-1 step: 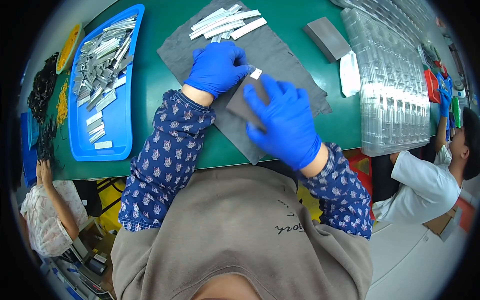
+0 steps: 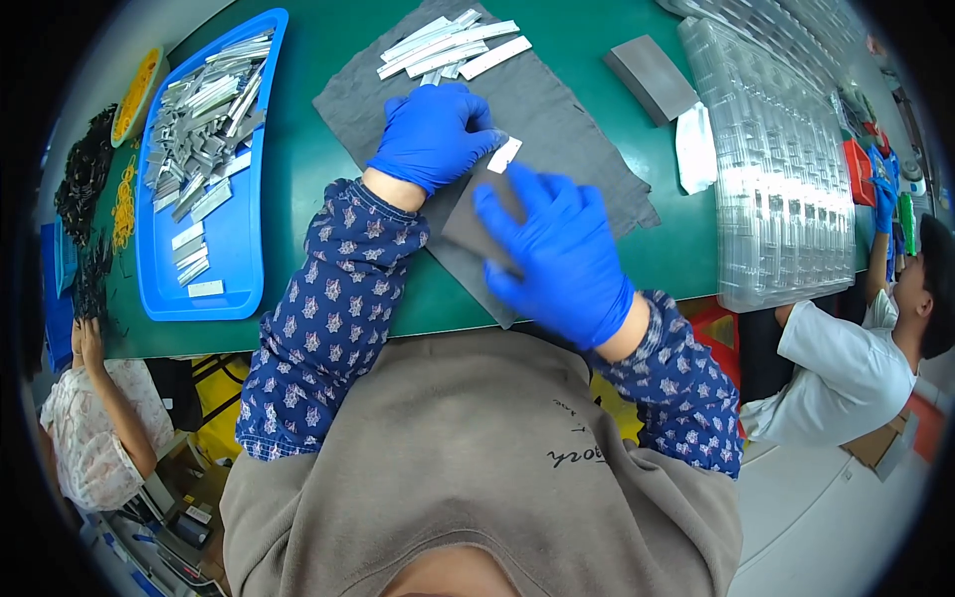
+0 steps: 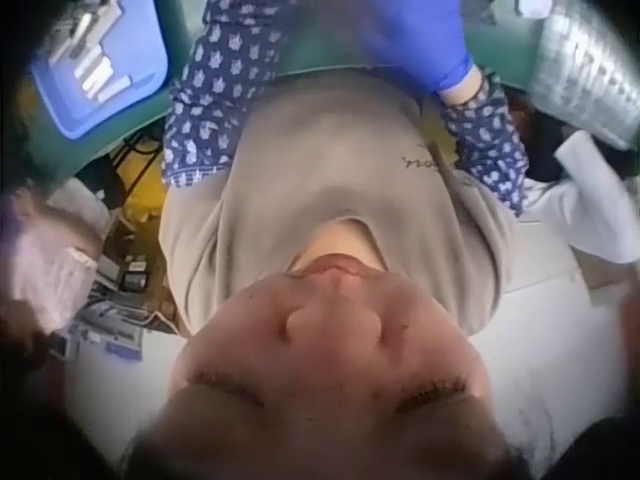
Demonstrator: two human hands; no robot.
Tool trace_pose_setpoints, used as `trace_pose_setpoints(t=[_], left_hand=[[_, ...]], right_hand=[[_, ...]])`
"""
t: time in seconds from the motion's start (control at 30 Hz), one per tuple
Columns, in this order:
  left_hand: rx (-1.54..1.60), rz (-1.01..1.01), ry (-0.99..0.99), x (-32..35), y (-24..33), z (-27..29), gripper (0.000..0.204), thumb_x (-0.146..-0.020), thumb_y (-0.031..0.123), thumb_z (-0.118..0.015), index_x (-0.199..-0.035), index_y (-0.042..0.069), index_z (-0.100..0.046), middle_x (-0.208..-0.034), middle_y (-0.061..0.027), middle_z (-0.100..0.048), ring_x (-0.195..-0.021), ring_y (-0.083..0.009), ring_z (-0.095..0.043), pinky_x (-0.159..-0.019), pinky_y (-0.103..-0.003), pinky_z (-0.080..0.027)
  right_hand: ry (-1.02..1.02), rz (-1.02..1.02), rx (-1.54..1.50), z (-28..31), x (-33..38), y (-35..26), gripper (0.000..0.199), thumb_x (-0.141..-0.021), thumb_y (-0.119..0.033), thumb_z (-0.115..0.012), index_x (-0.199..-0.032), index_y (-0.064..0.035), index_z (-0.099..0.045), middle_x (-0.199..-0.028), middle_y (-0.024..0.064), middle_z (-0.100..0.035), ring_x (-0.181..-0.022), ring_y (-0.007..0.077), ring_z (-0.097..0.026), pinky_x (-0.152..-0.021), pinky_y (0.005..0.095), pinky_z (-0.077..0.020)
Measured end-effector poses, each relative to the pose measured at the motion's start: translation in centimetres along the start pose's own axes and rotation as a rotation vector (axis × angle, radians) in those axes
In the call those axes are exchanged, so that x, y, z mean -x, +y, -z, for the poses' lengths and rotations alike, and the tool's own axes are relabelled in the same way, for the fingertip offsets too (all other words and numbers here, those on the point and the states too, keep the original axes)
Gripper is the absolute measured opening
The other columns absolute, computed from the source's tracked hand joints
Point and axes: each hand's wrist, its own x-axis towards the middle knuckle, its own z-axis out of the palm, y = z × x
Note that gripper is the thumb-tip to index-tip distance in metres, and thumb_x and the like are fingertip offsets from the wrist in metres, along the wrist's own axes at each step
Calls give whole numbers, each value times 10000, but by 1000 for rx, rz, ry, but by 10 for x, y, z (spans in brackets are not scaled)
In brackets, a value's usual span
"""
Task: Manually sanding and polishing small metal component strips using a sanding block at a factory workstation.
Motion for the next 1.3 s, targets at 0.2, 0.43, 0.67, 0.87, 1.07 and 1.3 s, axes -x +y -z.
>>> trace_pose_setpoints(t=[0.2, 0.43, 0.67, 0.87, 1.07, 1.3], left_hand=[[-1, 4, -26, -2, -2, 1, 190, -727, 392, -696, -759, 207, -721, -848, -27, -650, -890, -254, -611, -782, -467, -354], [148, -184, 52, 12, -18, 5, 341, -715, 370, -684, -1003, 188, -700, -996, -58, -634, -993, -277, -578, -849, -468, -355], [-117, -298, -78, 44, -13, 24, 821, -557, 421, -795, -1311, 203, -554, -1377, -65, -453, -1280, -309, -398, -1011, -498, -287], [-103, -284, -91, 40, -9, 18, 768, -561, 419, -790, -1274, 218, -590, -1371, -84, -457, -1262, -296, -411, -1012, -491, -282], [-95, -284, -24, 46, -2, 21, 492, -659, 321, -741, -1106, 127, -667, -1229, -73, -529, -1162, -289, -463, -990, -475, -322], [-115, -339, 99, 48, 4, 8, 253, -673, 255, -713, -849, 83, -656, -944, -78, -572, -942, -279, -540, -826, -399, -427]], right_hand=[[-69, 91, -200, 14, -3, 26, 603, -683, -200, -722, -1271, -141, -601, -1308, 178, -532, -1091, 346, -539, -922, 429, -425], [215, -198, -305, -3, 14, 75, 570, -745, -124, -718, -1301, -140, -597, -1355, 169, -517, -1182, 324, -521, -1025, 399, -402], [250, -199, -372, -4, 20, 82, 574, -723, -179, -737, -1279, -122, -606, -1324, 208, -533, -1148, 367, -546, -999, 416, -427], [163, -176, -367, -6, 15, 74, 585, -753, -132, -714, -1322, -126, -578, -1384, 166, -496, -1222, 320, -503, -1054, 387, -375], [123, -120, -217, -9, 5, 63, 602, -719, -180, -729, -1304, -135, -591, -1370, 190, -497, -1187, 367, -513, -1019, 417, -399], [160, -106, -80, -15, 4, 51, 607, -716, -211, -732, -1302, -144, -586, -1342, 192, -517, -1133, 379, -538, -976, 432, -430]])
